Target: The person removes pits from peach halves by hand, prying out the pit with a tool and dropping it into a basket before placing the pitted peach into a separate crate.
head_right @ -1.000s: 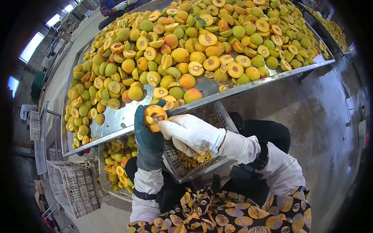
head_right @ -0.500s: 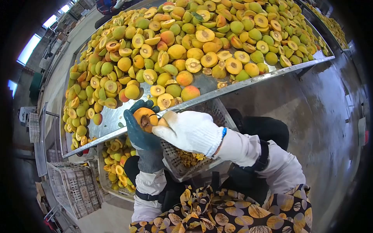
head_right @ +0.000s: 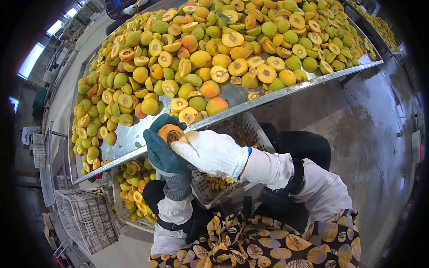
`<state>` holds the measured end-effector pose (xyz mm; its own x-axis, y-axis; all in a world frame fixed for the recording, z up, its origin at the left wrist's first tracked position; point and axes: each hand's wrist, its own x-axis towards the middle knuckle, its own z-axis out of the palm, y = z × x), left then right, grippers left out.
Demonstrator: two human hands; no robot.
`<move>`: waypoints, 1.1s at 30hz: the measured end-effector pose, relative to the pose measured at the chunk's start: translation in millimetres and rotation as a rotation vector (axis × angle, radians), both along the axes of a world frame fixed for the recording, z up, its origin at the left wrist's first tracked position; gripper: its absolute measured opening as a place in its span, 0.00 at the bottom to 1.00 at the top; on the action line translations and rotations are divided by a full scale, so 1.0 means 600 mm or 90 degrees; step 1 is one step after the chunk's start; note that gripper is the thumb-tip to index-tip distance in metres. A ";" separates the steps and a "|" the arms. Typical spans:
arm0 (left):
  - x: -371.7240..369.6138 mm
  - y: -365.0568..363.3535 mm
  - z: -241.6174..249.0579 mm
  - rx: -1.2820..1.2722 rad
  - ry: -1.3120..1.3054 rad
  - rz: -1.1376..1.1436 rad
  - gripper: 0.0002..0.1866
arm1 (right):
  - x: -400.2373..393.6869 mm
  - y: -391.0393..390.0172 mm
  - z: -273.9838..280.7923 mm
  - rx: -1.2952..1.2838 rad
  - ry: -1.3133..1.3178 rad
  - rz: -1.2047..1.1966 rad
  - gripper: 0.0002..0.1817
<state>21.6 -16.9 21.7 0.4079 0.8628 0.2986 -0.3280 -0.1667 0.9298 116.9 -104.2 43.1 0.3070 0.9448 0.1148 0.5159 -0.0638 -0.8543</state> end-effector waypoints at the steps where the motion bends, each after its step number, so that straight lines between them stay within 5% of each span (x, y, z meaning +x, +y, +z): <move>1: 0.001 0.001 -0.001 0.014 0.002 -0.005 0.28 | 0.004 -0.001 0.001 -0.011 0.049 0.028 0.27; 3: -0.002 0.003 -0.003 0.038 0.007 -0.014 0.28 | 0.019 -0.005 0.037 -0.203 0.338 0.085 0.27; 5: -0.003 0.003 0.002 0.019 0.032 -0.025 0.28 | 0.023 -0.006 0.036 -0.200 0.351 0.112 0.27; 7: 0.001 0.003 0.006 0.010 0.049 -0.047 0.28 | 0.020 -0.005 0.003 -0.006 0.092 0.098 0.27; 10: -0.001 0.006 0.005 0.031 0.087 -0.068 0.29 | 0.027 -0.006 -0.001 -0.051 0.180 0.103 0.28; 11: 0.000 0.009 0.003 0.050 0.108 -0.060 0.30 | 0.036 -0.012 0.033 -0.299 0.438 0.134 0.30; 14: 0.004 0.007 0.005 0.103 0.154 -0.040 0.30 | 0.038 -0.015 0.046 -0.338 0.449 0.110 0.31; 15: 0.007 0.011 0.003 0.157 0.176 -0.026 0.30 | 0.026 -0.006 -0.030 0.054 0.126 0.080 0.31; 18: 0.006 0.001 0.014 0.115 0.218 -0.053 0.29 | 0.027 -0.007 -0.057 0.060 0.080 0.059 0.30; 19: 0.006 0.004 0.015 0.115 0.213 -0.061 0.29 | 0.040 -0.023 0.014 -0.215 0.372 0.117 0.29; 22: 0.005 0.000 0.018 0.020 0.134 -0.100 0.28 | 0.053 -0.033 0.001 -0.234 0.840 0.155 0.28; 23: 0.005 0.004 0.015 0.009 0.123 -0.103 0.28 | 0.050 -0.034 0.004 -0.227 0.856 0.129 0.27; 26: 0.010 0.018 0.010 0.201 0.197 -0.079 0.27 | 0.030 -0.030 0.012 -0.089 0.386 0.091 0.27; 27: 0.010 0.020 0.009 0.304 0.239 -0.065 0.26 | 0.029 -0.032 0.008 -0.117 0.457 0.107 0.28; 33: 0.017 0.006 0.009 0.161 0.093 -0.108 0.30 | 0.046 -0.038 -0.009 -0.178 0.970 0.200 0.28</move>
